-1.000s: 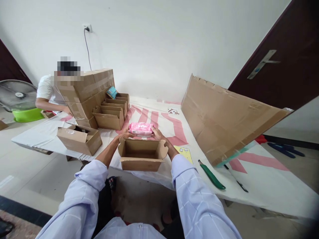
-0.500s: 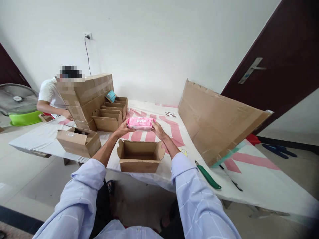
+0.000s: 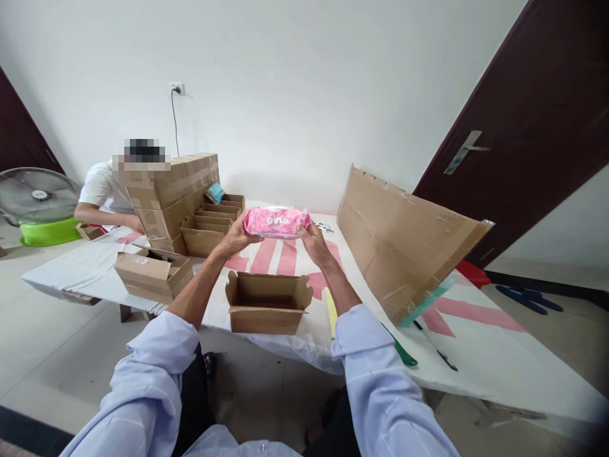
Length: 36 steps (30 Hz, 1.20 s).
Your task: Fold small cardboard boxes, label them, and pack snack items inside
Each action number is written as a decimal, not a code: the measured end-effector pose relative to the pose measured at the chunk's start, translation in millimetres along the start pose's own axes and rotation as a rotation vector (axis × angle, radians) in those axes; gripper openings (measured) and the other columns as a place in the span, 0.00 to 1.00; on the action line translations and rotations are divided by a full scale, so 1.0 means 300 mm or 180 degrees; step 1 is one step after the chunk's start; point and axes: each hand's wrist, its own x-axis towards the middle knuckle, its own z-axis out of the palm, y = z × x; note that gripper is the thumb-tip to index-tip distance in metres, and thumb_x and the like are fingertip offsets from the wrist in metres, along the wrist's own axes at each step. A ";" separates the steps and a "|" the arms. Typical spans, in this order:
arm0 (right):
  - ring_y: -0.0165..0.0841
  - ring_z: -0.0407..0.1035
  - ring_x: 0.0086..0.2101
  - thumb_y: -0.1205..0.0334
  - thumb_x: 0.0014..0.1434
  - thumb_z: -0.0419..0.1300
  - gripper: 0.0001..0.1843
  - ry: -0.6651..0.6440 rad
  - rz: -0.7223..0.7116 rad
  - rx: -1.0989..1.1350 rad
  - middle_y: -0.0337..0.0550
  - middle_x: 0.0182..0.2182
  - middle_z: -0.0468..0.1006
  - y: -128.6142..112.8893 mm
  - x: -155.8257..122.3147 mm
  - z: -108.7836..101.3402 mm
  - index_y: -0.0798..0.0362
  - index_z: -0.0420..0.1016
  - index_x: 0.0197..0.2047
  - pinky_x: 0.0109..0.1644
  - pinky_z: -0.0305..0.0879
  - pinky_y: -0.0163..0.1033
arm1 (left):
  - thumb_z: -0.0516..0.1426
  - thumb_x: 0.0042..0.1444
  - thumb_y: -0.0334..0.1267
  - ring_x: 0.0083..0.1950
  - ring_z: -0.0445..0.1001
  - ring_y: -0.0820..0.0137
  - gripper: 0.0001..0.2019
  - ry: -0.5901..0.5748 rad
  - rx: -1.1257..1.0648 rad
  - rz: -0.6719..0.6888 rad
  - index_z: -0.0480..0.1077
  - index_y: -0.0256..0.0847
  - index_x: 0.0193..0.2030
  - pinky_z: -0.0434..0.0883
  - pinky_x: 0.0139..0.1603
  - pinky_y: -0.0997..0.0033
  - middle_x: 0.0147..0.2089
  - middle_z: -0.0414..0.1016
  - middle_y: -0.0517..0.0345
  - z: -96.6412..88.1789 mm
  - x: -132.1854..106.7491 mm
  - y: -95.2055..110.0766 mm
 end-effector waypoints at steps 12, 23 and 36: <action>0.50 0.53 0.78 0.54 0.63 0.75 0.44 -0.0132 -0.0697 -0.0785 0.40 0.78 0.62 -0.001 -0.326 0.044 0.31 0.65 0.78 0.83 0.52 0.62 | 0.81 0.44 0.45 0.72 0.69 0.42 0.47 -0.0295 0.0505 0.0132 0.73 0.47 0.71 0.64 0.77 0.45 0.69 0.72 0.45 0.045 -0.269 0.152; 0.51 0.64 0.72 0.38 0.70 0.65 0.39 0.0534 -0.0279 -0.1216 0.53 0.75 0.65 0.093 -0.315 -0.080 0.39 0.63 0.78 0.72 0.69 0.62 | 0.79 0.44 0.49 0.57 0.74 0.59 0.41 0.0376 0.1599 0.0198 0.74 0.44 0.64 0.73 0.62 0.60 0.61 0.73 0.52 -0.323 -0.147 0.010; 0.56 0.66 0.72 0.30 0.52 0.74 0.61 -0.0154 0.1123 -0.0546 0.59 0.74 0.68 0.419 -0.675 -0.116 0.43 0.58 0.81 0.72 0.69 0.61 | 0.75 0.35 0.31 0.61 0.72 0.53 0.33 0.0560 0.2336 -0.1113 0.77 0.43 0.53 0.70 0.69 0.50 0.55 0.73 0.53 -0.490 -0.351 -0.489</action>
